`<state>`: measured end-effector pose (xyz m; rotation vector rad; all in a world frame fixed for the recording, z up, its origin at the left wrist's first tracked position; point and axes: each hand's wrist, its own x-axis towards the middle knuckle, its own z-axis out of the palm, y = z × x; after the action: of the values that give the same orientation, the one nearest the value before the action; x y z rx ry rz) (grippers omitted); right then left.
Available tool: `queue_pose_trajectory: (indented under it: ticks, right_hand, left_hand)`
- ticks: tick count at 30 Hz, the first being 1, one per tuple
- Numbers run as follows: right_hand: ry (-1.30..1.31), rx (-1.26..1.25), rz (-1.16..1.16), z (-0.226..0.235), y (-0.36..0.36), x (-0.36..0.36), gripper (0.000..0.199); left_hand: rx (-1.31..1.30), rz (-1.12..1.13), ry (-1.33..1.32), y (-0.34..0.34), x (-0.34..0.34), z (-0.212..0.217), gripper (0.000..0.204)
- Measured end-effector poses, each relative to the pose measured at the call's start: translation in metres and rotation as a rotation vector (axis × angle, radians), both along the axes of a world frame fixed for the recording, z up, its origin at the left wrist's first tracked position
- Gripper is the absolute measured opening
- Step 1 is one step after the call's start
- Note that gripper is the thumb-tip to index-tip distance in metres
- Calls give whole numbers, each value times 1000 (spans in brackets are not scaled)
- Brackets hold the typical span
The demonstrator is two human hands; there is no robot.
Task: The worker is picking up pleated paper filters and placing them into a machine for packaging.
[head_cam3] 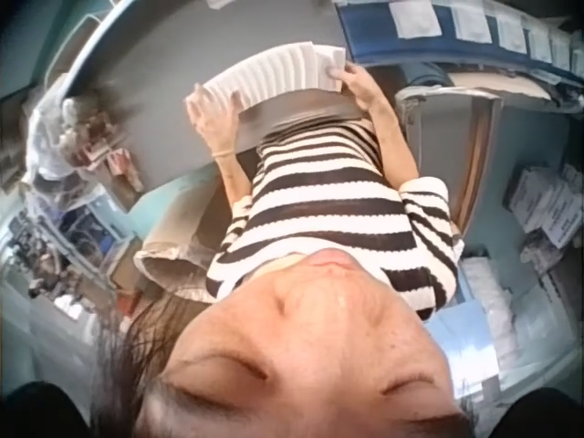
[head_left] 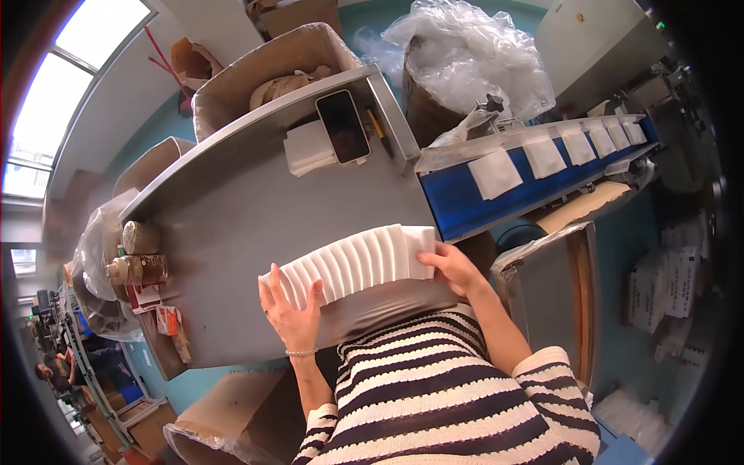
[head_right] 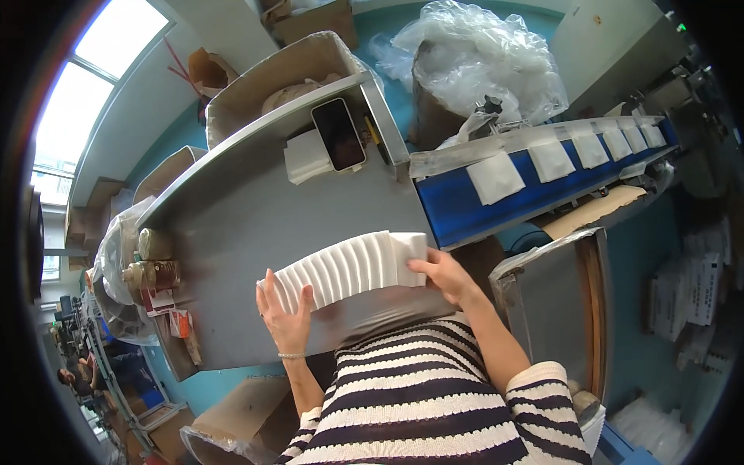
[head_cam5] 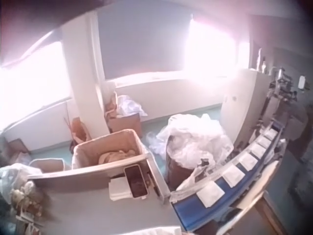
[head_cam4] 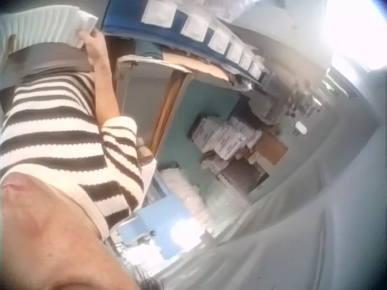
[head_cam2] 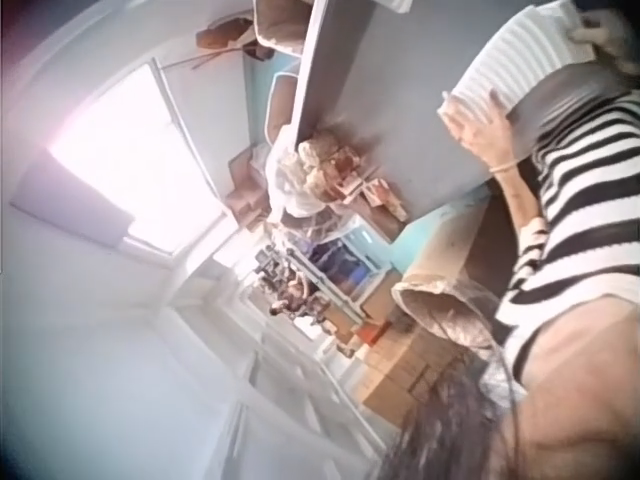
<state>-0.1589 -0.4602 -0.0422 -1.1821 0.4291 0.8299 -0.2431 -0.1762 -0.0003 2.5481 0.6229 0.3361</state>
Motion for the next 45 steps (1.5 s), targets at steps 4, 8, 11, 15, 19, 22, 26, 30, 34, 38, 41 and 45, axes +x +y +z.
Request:
queue_pose_trajectory:
  ticks: [4,8,11,15,19,22,26,30,34,38,41,45]
  right_hand:
    - [-87,-8,-422,-2,-13,13,36]
    - [-552,-514,88,20,25,7,49]
    - [-412,-213,-1,-1,26,0,45]
    - [-192,-111,18,-16,-3,-3,35]
    - [-135,-128,-409,-3,-6,14,38]
    - [-549,-468,120,24,26,0,63]
    - [-224,4,-61,6,29,-3,52]
    - [-69,-92,118,2,-2,-4,37]
    - [-124,20,-455,0,-1,13,26]
    - [-428,-400,-4,20,28,8,53]
    - [-593,-452,52,6,38,1,51]
    - [0,-40,-20,-4,4,1,39]
  left_hand:
    - [-87,-71,-14,-5,4,4,81]
    - [-71,-104,-18,-15,6,4,83]
    - [-5,-16,39,-23,7,12,80]
    - [-66,-26,27,-12,5,9,83]
    - [-120,-91,29,-14,6,9,84]
    - [-128,-116,-14,-22,6,7,85]
    - [-84,-47,-14,-26,7,6,86]
    - [-65,-29,-8,-23,7,7,87]
    - [-123,-118,-13,-25,9,6,84]
    - [-173,-170,-36,-36,12,9,85]
    - [-139,-126,1,-39,11,10,90]
    - [-65,-62,42,-35,10,8,95]
